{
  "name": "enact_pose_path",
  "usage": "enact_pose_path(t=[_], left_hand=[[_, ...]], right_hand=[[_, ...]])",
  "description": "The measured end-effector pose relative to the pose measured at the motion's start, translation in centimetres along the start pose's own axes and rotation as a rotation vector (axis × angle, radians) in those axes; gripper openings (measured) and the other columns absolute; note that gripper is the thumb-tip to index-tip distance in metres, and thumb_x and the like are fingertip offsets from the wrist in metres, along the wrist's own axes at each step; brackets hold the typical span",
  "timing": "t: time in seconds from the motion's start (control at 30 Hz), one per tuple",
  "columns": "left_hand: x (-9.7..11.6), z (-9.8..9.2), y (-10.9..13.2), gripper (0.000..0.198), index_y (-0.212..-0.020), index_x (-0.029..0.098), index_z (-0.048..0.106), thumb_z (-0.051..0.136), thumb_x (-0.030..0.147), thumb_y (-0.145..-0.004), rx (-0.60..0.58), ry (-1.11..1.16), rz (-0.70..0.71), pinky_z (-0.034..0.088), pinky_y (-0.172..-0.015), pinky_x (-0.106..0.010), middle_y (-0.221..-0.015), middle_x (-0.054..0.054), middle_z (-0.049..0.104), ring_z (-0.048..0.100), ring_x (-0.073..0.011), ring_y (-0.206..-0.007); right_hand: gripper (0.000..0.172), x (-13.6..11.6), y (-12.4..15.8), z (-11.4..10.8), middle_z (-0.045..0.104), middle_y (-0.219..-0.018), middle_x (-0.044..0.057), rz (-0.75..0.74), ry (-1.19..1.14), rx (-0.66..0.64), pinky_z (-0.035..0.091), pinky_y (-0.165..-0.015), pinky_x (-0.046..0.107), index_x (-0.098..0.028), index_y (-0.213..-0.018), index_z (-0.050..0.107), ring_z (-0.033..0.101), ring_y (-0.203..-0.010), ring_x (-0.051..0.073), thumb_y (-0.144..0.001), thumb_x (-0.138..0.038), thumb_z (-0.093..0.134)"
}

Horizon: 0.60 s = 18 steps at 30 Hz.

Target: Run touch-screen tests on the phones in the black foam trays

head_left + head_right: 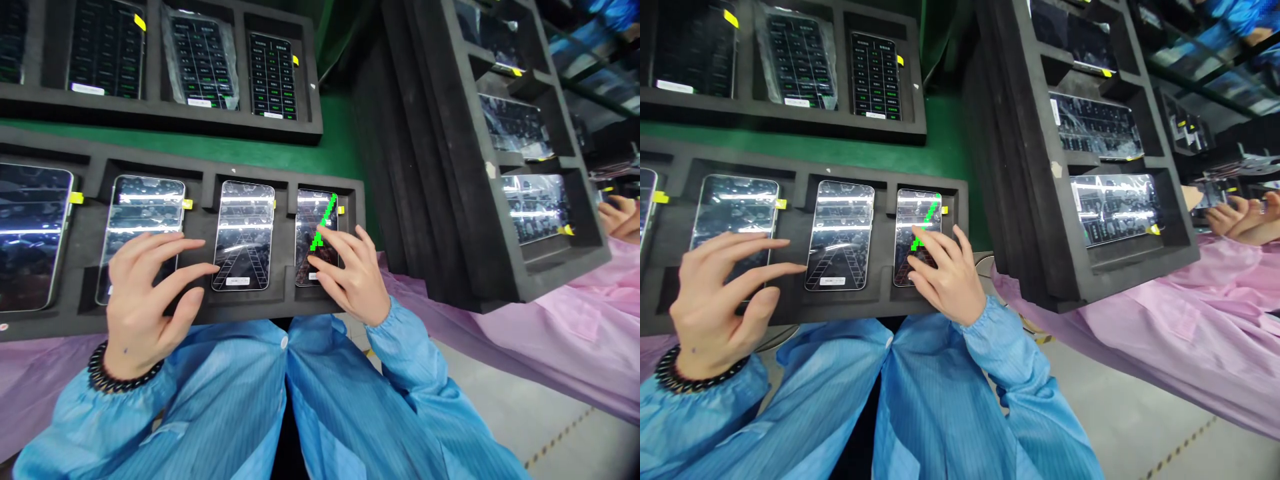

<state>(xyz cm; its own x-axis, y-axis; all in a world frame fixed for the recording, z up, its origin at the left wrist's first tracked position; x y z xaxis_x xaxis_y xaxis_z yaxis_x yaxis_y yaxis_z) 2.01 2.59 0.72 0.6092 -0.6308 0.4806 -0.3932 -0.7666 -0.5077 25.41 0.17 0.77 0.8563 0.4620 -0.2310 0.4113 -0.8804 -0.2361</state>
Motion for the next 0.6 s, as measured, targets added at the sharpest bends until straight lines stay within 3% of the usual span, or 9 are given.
enact_pose_path(t=[0.2, 0.3, 0.37, 0.5, 0.6], left_hand=[[0.0, -0.1, 0.1, 0.025, -0.103, 0.025, 0.075, 0.054, 0.027, -0.091, 0.013, 0.010, -0.006, 0.038, -0.114, -0.061, -0.124, -0.009, 0.069, 0.058, -0.0354, -0.127], [0.1, -0.2, 0.1, 0.023, -0.102, 0.024, 0.075, 0.055, 0.026, -0.090, 0.022, 0.010, 0.004, 0.039, -0.113, -0.061, -0.124, -0.010, 0.069, 0.059, -0.0356, -0.127], [0.1, -0.2, 0.1, 0.023, -0.102, 0.024, 0.075, 0.055, 0.026, -0.091, 0.022, 0.010, 0.013, 0.039, -0.112, -0.062, -0.124, -0.011, 0.069, 0.059, -0.0361, -0.126], [0.2, -0.3, 0.1, 0.023, -0.101, 0.022, 0.075, 0.055, 0.025, -0.091, 0.032, 0.017, 0.028, 0.040, -0.110, -0.063, -0.122, -0.013, 0.069, 0.060, -0.0369, -0.124], [0.2, -0.2, 0.0, 0.023, -0.101, 0.021, 0.075, 0.055, 0.025, -0.091, 0.035, 0.014, 0.035, 0.040, -0.109, -0.063, -0.122, -0.013, 0.069, 0.060, -0.0368, -0.124]], right_hand=[[0.030, -3.3, 1.1, 0.7, 0.062, -0.147, 0.007, -0.121, -0.120, -0.046, 0.026, -0.126, 0.053, -0.023, -0.099, 0.077, 0.057, -0.130, 0.022, -0.103, -0.033, 0.049], [0.034, -3.6, 1.0, 0.6, 0.065, -0.143, 0.007, -0.163, -0.193, -0.041, 0.029, -0.125, 0.051, -0.023, -0.088, 0.077, 0.059, -0.127, 0.022, -0.103, -0.033, 0.048], [0.034, -2.6, 0.4, 0.1, 0.066, -0.140, 0.008, -0.139, -0.210, 0.001, 0.032, -0.123, 0.050, -0.023, -0.091, 0.078, 0.059, -0.126, 0.022, -0.103, -0.032, 0.047], [0.034, 1.6, -2.4, -0.5, 0.057, -0.149, 0.012, 0.063, -0.075, 0.084, 0.034, -0.122, 0.052, -0.022, -0.113, 0.075, 0.053, -0.134, 0.025, -0.105, -0.032, 0.044], [0.035, 3.8, -4.9, 0.5, 0.046, -0.159, 0.011, 0.152, 0.038, 0.037, 0.029, -0.123, 0.055, -0.024, -0.124, 0.070, 0.047, -0.139, 0.027, -0.106, -0.035, 0.042]])
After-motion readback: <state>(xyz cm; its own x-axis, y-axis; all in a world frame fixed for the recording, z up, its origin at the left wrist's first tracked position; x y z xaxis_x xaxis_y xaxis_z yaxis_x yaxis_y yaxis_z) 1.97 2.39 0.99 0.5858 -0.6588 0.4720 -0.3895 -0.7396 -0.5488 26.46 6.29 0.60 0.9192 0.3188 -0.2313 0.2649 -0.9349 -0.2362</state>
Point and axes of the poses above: each hand's wrist, its own y-axis away from the middle knuckle, its own z-axis out of the palm, x = y × z, the point moved 10 cm from there along -y, towards the middle knuckle
